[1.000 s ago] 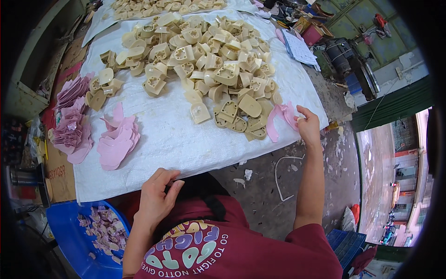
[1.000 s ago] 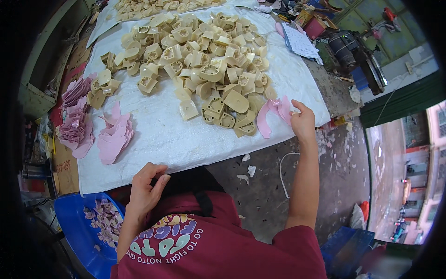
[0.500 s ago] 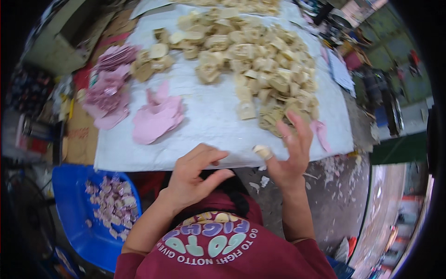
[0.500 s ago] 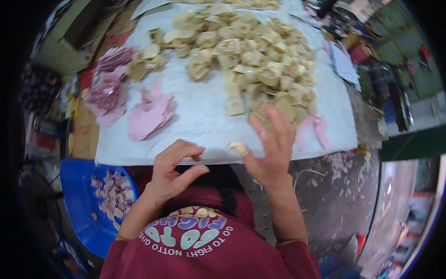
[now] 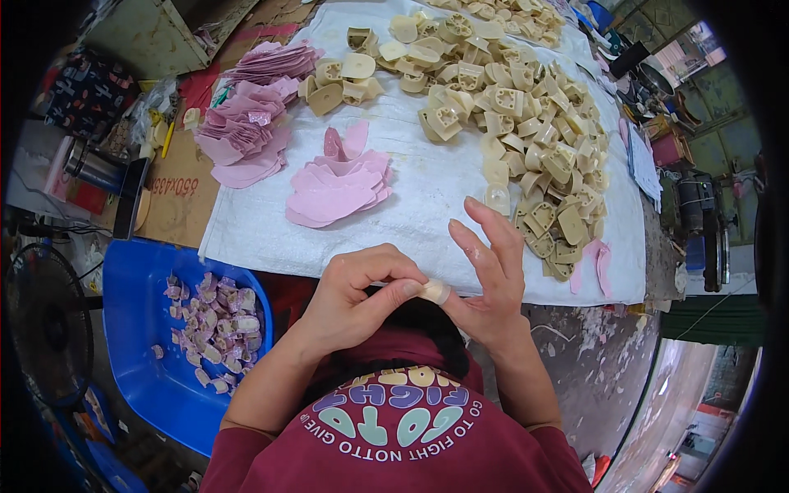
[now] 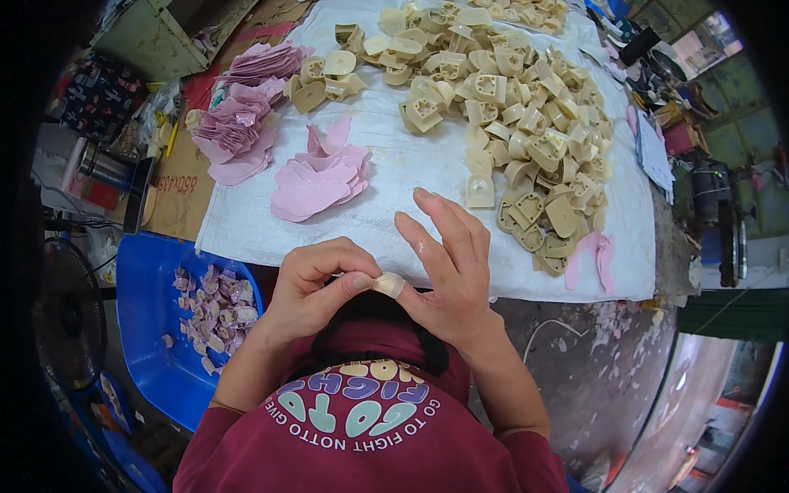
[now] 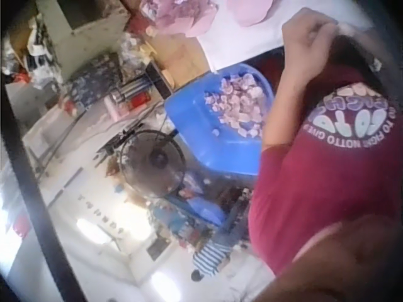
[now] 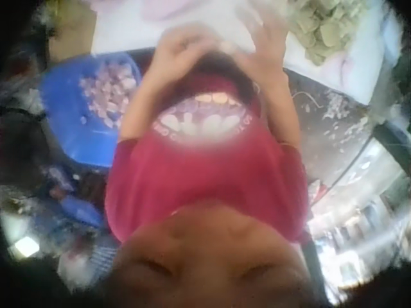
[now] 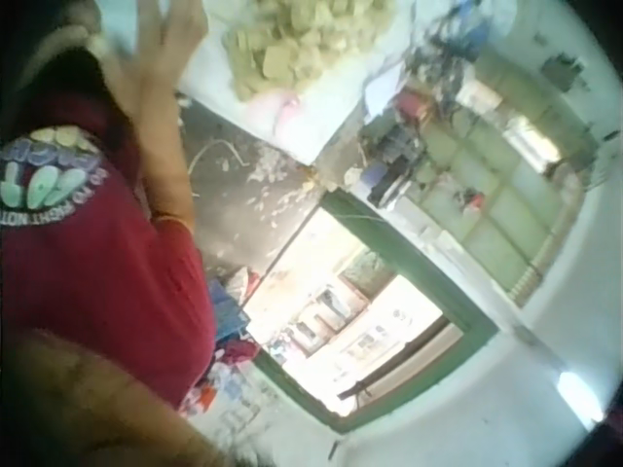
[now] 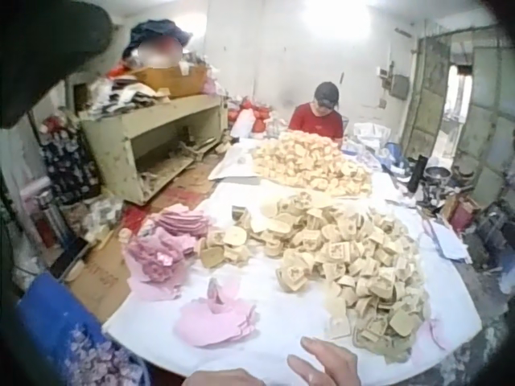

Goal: The person assembles small craft components by hand, pressing pink foam pieces into beige plastic molds. They repeatedly pick up a mold and a foam piece, fit them together, and place the finished unit into a blue bin.

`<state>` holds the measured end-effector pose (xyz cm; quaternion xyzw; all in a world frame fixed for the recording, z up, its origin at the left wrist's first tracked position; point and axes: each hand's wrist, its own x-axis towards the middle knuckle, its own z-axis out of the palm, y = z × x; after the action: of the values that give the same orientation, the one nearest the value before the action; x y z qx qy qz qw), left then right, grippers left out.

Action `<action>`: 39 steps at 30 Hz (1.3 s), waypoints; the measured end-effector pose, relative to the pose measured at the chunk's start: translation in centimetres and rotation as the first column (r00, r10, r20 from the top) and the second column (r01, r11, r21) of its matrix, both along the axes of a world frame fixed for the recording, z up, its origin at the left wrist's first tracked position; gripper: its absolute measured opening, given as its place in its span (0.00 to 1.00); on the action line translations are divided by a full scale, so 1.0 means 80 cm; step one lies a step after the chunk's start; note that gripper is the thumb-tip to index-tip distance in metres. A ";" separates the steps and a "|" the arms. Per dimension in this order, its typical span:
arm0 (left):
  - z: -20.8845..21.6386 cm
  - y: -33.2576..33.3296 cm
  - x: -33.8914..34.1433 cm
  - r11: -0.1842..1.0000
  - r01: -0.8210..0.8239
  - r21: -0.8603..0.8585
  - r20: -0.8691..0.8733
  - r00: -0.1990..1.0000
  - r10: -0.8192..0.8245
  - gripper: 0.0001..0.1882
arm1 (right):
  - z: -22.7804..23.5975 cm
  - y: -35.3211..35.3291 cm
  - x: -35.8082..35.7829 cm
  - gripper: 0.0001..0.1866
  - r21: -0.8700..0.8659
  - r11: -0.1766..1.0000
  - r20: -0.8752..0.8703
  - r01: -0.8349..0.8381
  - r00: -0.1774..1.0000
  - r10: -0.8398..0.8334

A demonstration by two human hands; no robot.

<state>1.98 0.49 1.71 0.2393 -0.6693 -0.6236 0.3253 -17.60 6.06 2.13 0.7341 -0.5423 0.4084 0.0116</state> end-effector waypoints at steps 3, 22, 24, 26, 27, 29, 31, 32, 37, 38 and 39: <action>-0.002 0.002 0.000 0.966 0.003 0.257 -0.069 0.998 0.015 0.06 | -0.002 0.001 0.001 0.32 0.012 1.000 0.022 -0.027 0.999 0.027; 0.004 0.021 -0.007 0.823 -0.190 -0.535 0.026 0.970 0.241 0.11 | -0.023 0.008 -0.002 0.31 -0.169 0.985 0.054 0.022 0.998 -0.013; -0.003 0.023 -0.008 0.792 -0.215 -0.572 -0.010 0.967 0.256 0.11 | -0.026 0.006 -0.002 0.31 -0.161 0.987 0.053 0.011 0.999 -0.002; -0.007 0.021 -0.008 0.778 -0.215 -0.590 -0.026 0.969 0.247 0.11 | -0.026 0.004 -0.001 0.30 -0.151 0.989 0.060 0.005 0.998 0.004; -0.008 0.021 -0.008 0.770 -0.214 -0.601 -0.032 0.969 0.245 0.11 | -0.026 0.004 0.000 0.30 -0.147 0.989 0.069 0.004 0.998 0.006; -0.008 0.019 -0.007 0.821 -0.204 -0.533 0.000 0.971 0.241 0.10 | -0.025 0.003 0.002 0.31 -0.102 0.995 0.094 -0.005 0.996 0.014; -0.006 0.019 -0.007 0.861 -0.195 -0.470 0.040 0.969 0.242 0.09 | -0.024 0.004 0.004 0.31 -0.018 1.000 0.122 -0.018 0.992 0.020; -0.003 0.017 -0.008 0.875 -0.194 -0.443 0.064 0.967 0.247 0.08 | -0.024 0.003 0.005 0.31 0.009 1.000 0.134 -0.009 0.991 0.008; 0.000 0.012 -0.004 0.923 -0.159 -0.349 0.115 0.971 0.211 0.04 | -0.018 0.001 0.009 0.32 0.109 0.994 0.158 -0.007 0.987 -0.010; -0.001 0.010 -0.002 0.926 -0.158 -0.342 0.101 0.974 0.203 0.03 | -0.016 0.000 0.010 0.32 0.127 0.992 0.139 -0.017 0.990 0.000; -0.002 0.010 -0.001 0.930 -0.155 -0.333 0.086 0.977 0.194 0.03 | -0.013 0.000 0.011 0.32 0.146 0.989 0.119 -0.025 0.993 0.008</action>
<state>1.92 1.28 1.54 0.2774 -0.7568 -0.4582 0.3746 -16.76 6.03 1.06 0.7122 -0.5645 0.4099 -0.0781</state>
